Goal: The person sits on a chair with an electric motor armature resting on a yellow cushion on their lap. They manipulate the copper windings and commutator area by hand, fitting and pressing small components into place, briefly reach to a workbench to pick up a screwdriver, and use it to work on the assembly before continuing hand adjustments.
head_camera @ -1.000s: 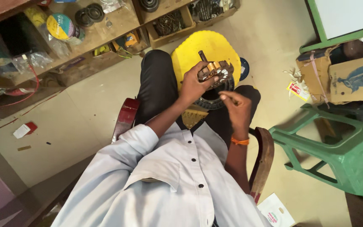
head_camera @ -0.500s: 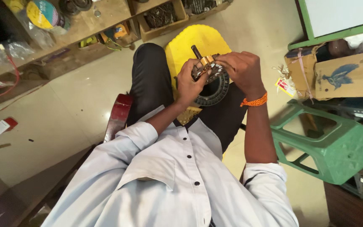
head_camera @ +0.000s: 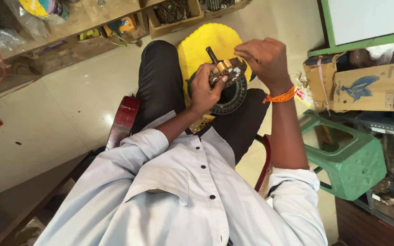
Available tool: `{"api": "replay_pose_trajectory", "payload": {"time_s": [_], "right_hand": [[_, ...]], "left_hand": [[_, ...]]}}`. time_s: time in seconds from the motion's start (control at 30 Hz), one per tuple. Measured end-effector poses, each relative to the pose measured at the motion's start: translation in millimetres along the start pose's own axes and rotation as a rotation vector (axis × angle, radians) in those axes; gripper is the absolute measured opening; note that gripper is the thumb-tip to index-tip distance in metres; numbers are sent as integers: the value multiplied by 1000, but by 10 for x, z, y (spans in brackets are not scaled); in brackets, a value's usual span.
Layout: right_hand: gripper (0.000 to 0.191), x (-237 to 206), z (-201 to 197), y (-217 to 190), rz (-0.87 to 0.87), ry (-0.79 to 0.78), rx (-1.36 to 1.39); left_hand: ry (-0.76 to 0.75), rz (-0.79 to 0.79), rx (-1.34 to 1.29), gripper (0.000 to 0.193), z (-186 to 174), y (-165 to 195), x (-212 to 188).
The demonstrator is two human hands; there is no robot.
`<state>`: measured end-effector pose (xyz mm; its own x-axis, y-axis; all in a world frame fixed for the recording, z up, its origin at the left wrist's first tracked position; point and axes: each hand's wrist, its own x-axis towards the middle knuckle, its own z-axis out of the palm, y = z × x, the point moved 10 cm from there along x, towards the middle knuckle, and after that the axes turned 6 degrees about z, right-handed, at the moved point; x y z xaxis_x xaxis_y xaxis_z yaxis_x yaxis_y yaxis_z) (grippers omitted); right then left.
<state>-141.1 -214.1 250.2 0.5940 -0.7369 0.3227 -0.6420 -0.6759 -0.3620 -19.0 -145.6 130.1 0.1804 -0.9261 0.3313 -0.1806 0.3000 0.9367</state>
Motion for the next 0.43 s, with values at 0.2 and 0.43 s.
{"api": "replay_pose_trajectory", "payload": {"time_s": [0.2, 0.43], "right_hand": [[11, 221, 315, 128, -40, -157, 3], [10, 408, 761, 366, -10, -370, -18]], "left_hand": [[-142, 34, -64, 33, 93, -57, 26], [-261, -613, -841, 72, 430, -843, 21]]}}
